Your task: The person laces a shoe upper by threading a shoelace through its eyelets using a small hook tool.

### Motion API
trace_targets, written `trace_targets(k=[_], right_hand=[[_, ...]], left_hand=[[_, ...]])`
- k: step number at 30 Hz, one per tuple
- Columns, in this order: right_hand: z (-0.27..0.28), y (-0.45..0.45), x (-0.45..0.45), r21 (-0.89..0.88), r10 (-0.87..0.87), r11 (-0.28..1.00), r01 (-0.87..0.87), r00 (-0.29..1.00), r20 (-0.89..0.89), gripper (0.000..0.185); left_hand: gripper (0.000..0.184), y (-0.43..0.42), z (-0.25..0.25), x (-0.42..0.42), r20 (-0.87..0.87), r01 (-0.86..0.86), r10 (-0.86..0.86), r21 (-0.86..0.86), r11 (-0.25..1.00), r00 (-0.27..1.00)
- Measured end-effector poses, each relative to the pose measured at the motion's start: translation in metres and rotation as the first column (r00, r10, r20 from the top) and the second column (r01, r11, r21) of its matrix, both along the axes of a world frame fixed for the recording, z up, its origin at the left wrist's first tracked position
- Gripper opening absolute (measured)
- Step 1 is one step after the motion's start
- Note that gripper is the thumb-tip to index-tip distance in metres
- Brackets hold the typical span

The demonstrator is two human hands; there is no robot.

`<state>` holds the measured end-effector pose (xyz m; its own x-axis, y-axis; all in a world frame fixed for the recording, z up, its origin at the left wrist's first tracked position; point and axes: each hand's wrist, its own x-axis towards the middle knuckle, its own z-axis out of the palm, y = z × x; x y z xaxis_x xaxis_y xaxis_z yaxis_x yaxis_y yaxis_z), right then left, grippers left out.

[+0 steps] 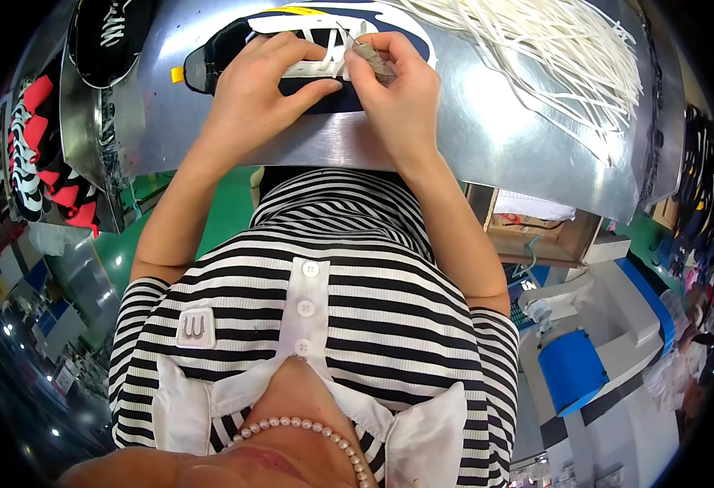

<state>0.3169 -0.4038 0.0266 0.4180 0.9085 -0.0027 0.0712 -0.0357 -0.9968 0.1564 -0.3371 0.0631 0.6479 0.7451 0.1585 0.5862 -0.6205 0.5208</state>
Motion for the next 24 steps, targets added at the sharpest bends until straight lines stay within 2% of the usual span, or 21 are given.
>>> trace_targets(k=[5, 8, 10, 14, 20, 24], right_hand=[[-0.004, -0.001, -0.001, 0.024, -0.022, 0.999, 0.023, 1.000, -0.021, 0.018], [0.004, -0.012, 0.001, 0.081, -0.039, 0.996, 0.034, 0.997, 0.063, 0.020], [0.010, -0.027, 0.007, -0.058, 0.111, 0.993, -0.101, 0.975, 0.193, 0.020], [0.009, -0.036, 0.007, -0.131, 0.138, 0.986, -0.103, 0.947, 0.291, 0.020], [0.004, -0.034, 0.008, -0.156, 0.173, 0.979, -0.128, 0.930, 0.325, 0.018], [0.006, -0.031, 0.003, -0.197, 0.172, 0.973, -0.118, 0.943, 0.284, 0.019]], left_hand=[[0.026, -0.003, -0.004, 0.007, -0.018, -0.045, 0.047, 0.087, 0.995, 0.999], [0.026, -0.001, -0.005, 0.007, -0.024, -0.049, 0.052, 0.123, 0.991, 0.998], [0.027, -0.001, -0.005, 0.007, -0.028, -0.061, 0.066, 0.146, 0.987, 0.997], [0.029, 0.000, -0.009, 0.010, -0.010, -0.071, 0.074, 0.160, 0.985, 0.997], [0.024, 0.001, -0.012, 0.010, 0.047, -0.055, 0.045, 0.226, 0.973, 0.998], [0.024, 0.000, -0.013, 0.007, 0.041, -0.014, 0.008, 0.147, 0.989, 0.999]])
